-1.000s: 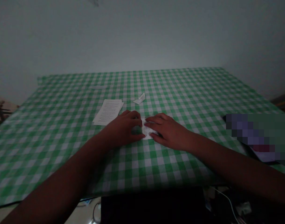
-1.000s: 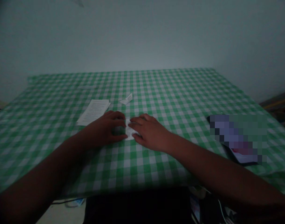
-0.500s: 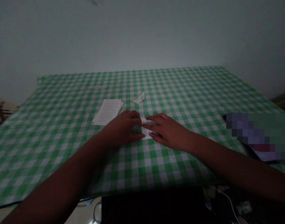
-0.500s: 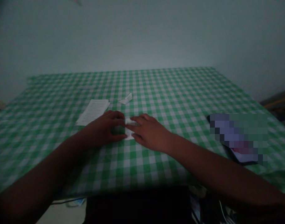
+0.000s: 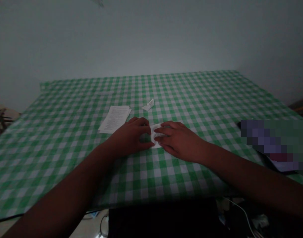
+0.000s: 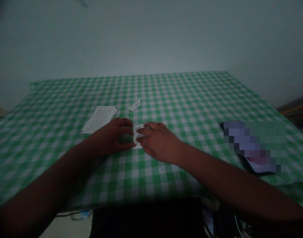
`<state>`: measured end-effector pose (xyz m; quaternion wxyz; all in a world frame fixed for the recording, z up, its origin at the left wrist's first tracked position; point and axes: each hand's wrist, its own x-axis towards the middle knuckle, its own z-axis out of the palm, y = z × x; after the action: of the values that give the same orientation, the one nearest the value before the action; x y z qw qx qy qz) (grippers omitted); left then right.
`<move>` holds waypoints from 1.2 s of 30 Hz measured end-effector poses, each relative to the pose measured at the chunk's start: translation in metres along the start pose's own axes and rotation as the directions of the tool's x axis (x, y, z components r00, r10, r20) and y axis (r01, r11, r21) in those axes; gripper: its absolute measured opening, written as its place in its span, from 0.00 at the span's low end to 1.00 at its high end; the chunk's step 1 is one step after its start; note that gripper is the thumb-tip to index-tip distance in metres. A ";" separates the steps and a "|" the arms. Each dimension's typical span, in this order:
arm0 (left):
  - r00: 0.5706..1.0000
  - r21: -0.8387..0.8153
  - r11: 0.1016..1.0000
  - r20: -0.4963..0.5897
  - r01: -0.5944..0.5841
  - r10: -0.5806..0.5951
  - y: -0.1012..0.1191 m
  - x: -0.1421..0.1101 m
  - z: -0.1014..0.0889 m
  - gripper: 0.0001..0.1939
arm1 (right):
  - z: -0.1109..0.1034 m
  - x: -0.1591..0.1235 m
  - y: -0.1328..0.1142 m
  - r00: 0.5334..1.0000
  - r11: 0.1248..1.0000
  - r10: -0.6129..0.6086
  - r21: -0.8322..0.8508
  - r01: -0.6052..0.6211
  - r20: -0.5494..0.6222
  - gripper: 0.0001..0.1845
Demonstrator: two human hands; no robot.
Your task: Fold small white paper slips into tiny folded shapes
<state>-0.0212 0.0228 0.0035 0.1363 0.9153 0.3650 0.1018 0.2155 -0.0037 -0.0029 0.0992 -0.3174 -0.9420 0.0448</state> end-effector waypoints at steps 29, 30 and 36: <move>1.000 -0.093 0.995 0.006 0.017 -0.017 -0.019 -0.004 -0.006 0.15 | 0.006 0.001 0.006 0.997 0.993 -0.082 0.083 0.081 0.013 0.19; 1.000 -0.097 0.995 0.004 0.015 -0.015 -0.019 -0.004 -0.006 0.15 | 0.007 0.001 0.007 0.996 0.993 -0.087 0.085 0.086 0.010 0.18; 1.000 -0.106 0.994 -0.019 0.000 -0.002 -0.019 -0.002 -0.003 0.15 | 0.010 0.002 0.009 0.995 0.989 -0.099 0.111 0.101 -0.020 0.18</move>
<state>-0.0359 0.0354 -0.0005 0.1813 0.9056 0.3608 0.1297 0.2168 0.0045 -0.0139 0.1258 -0.2641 -0.9520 0.0902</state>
